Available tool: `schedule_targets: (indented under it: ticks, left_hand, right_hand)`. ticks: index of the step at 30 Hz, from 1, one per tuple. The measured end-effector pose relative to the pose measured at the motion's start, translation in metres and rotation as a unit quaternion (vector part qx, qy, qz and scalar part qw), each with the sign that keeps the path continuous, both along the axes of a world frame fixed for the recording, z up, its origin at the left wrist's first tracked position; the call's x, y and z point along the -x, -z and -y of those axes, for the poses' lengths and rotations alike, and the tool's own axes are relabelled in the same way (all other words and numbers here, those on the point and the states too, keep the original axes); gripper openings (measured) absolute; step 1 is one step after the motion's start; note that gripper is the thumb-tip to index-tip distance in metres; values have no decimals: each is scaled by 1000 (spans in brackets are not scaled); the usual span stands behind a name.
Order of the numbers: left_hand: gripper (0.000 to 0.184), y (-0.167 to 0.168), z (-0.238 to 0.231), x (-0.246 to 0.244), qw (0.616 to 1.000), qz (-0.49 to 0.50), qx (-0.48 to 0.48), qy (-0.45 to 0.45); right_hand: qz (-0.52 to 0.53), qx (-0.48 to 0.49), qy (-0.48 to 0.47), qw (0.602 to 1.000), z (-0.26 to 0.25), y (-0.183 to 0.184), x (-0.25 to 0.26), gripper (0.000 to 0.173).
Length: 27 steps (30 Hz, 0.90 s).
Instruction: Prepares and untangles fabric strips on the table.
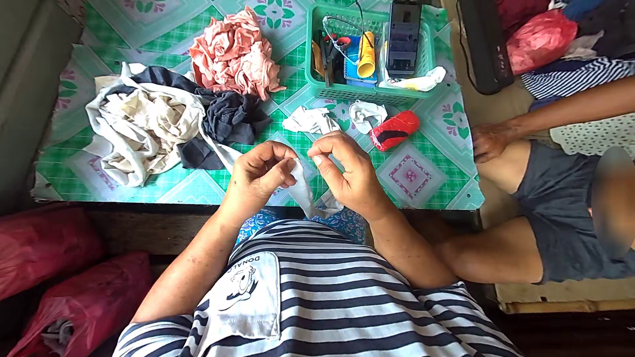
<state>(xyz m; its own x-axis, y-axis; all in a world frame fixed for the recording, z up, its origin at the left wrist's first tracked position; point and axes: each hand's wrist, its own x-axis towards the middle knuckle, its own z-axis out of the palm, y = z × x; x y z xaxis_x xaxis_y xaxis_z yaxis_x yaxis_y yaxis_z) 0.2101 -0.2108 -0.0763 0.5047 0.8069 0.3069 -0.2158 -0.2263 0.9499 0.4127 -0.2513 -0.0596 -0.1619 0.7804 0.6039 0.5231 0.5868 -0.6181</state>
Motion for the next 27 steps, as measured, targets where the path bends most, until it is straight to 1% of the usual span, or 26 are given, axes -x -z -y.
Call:
schedule_targets:
  ticks: [6, 13, 19, 27]
  left_hand:
    - [8, 0, -1, 0, 999, 29, 19, 18]
    - [9, -3, 0, -1, 996, 52, 60, 33]
    - [9, -5, 0, -2, 993, 69, 82, 49]
    - [9, -5, 0, -2, 992, 71, 93, 50]
  right_hand:
    - [2, -9, 30, 1000, -1, -2, 0, 13]
    - [16, -20, 31, 999, -2, -5, -1, 14]
    - [42, -37, 51, 997, -2, -8, -1, 14]
    - [34, -33, 40, 998, -1, -7, 0, 13]
